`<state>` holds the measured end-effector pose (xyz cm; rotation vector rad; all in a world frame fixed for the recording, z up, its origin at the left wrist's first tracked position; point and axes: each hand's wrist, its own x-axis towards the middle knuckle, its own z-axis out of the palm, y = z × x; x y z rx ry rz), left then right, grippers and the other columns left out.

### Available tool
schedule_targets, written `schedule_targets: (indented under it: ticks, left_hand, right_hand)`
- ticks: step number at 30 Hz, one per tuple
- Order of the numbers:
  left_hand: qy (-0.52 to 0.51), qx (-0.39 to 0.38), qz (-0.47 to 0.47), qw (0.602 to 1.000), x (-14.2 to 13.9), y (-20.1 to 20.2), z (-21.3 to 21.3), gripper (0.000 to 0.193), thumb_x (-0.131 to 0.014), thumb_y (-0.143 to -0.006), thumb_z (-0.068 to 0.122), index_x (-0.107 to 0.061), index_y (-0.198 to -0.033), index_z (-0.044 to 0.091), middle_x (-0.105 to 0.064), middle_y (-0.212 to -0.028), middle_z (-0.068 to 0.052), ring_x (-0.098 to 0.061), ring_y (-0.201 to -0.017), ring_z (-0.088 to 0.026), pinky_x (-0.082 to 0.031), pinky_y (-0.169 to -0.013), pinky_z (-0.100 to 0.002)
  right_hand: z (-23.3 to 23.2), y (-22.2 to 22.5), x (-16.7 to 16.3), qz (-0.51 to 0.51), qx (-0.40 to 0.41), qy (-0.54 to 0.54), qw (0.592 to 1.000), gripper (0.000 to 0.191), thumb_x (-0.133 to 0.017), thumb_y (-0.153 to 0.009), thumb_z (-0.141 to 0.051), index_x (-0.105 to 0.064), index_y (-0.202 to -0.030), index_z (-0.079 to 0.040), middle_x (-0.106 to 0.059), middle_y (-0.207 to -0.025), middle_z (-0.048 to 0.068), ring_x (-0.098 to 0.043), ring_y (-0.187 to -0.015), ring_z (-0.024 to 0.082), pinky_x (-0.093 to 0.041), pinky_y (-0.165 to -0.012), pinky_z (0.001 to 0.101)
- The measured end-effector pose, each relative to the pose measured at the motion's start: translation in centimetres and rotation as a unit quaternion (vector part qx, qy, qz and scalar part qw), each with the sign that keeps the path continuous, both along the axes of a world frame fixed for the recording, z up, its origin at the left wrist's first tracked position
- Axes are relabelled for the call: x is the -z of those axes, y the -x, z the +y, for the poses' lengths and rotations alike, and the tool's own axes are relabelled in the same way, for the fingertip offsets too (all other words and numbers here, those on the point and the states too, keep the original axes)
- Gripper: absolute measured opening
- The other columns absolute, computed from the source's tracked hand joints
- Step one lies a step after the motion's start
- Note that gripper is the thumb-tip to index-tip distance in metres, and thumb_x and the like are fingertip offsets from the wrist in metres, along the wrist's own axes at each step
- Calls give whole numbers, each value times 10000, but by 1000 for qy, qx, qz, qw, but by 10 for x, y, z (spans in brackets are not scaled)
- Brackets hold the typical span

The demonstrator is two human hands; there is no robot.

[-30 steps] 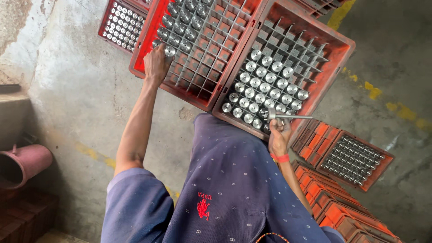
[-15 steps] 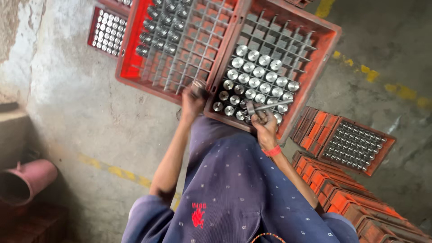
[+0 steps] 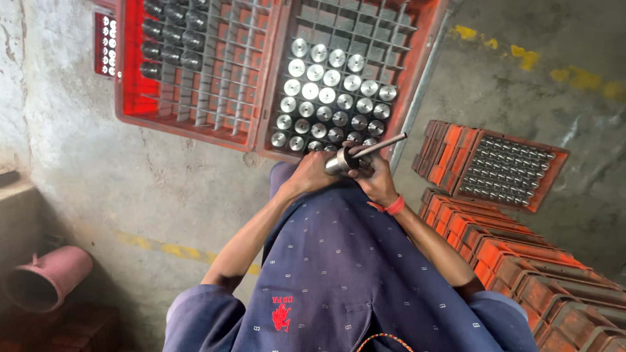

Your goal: The person sits on the floor with a red tray of machined metal parts on their lap. They pick parts one at a time, fit each onto a metal rod tool, then place it into a compartment of a divided grid tray, gradually filling the grid with finished parts.

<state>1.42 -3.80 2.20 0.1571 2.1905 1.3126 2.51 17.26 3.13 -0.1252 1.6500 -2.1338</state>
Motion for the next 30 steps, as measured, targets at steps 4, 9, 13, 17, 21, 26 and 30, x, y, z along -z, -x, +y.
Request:
schedule_targets:
  ticks: [4,9,13,17,21,26,30]
  left_hand:
    - [-91,-6,41,995,16,4,10,574,-835,-711,339,-679,-1184,56,-754,-981,-205,-755,-919,-357,-574,-800,-453]
    - [26,-37,197,979,46,61,19,561,-799,-906,363,-577,-1371,142,-763,-1063,-176,-719,-827,-413,-562,-696,-497]
    - [42,-39,274,960,56,124,37,619,-731,-954,275,-458,-1486,113,-661,-1188,-225,-704,-818,-413,-576,-634,-477]
    - [28,-27,392,919,47,154,51,394,-636,-1006,148,-557,-1392,131,-620,-1314,-212,-706,-977,-378,-604,-749,-410]
    - [-56,-79,338,936,33,142,38,357,-576,-989,22,-663,-1326,101,-651,-1313,-190,-700,-1028,-379,-580,-843,-424]
    - [-9,-181,391,903,23,116,-63,475,-684,-765,14,-690,-1237,61,-666,-1039,-182,-663,-991,-389,-537,-822,-457]
    - [275,-283,318,862,21,104,-198,457,-798,-781,104,-689,-1223,68,-620,-1208,-199,-566,-1163,-421,-472,-990,-516]
  right_hand:
    - [40,0,32,-30,68,-121,990,463,-747,-855,91,-606,-1287,4,-661,-1166,36,-517,-869,82,-455,-768,235]
    - [74,12,61,17,334,-7,942,396,-698,-922,153,-619,-1293,40,-579,-925,-32,-522,-832,62,-443,-798,208]
    - [92,14,56,22,358,28,933,371,-645,-898,148,-610,-1250,35,-612,-931,-3,-581,-883,88,-483,-861,229]
    - [85,7,54,2,355,22,935,382,-631,-861,143,-605,-1222,20,-628,-927,-1,-599,-879,99,-492,-833,237]
    - [73,-5,60,-31,335,22,942,342,-658,-894,131,-610,-1218,31,-647,-947,17,-592,-886,99,-485,-862,242]
    - [65,-15,64,-37,331,-16,943,320,-681,-926,89,-611,-1233,28,-659,-1028,14,-617,-941,90,-480,-886,236]
    - [50,-19,58,-45,325,-1,945,326,-690,-954,45,-606,-1267,16,-677,-1053,23,-617,-941,91,-476,-891,235]
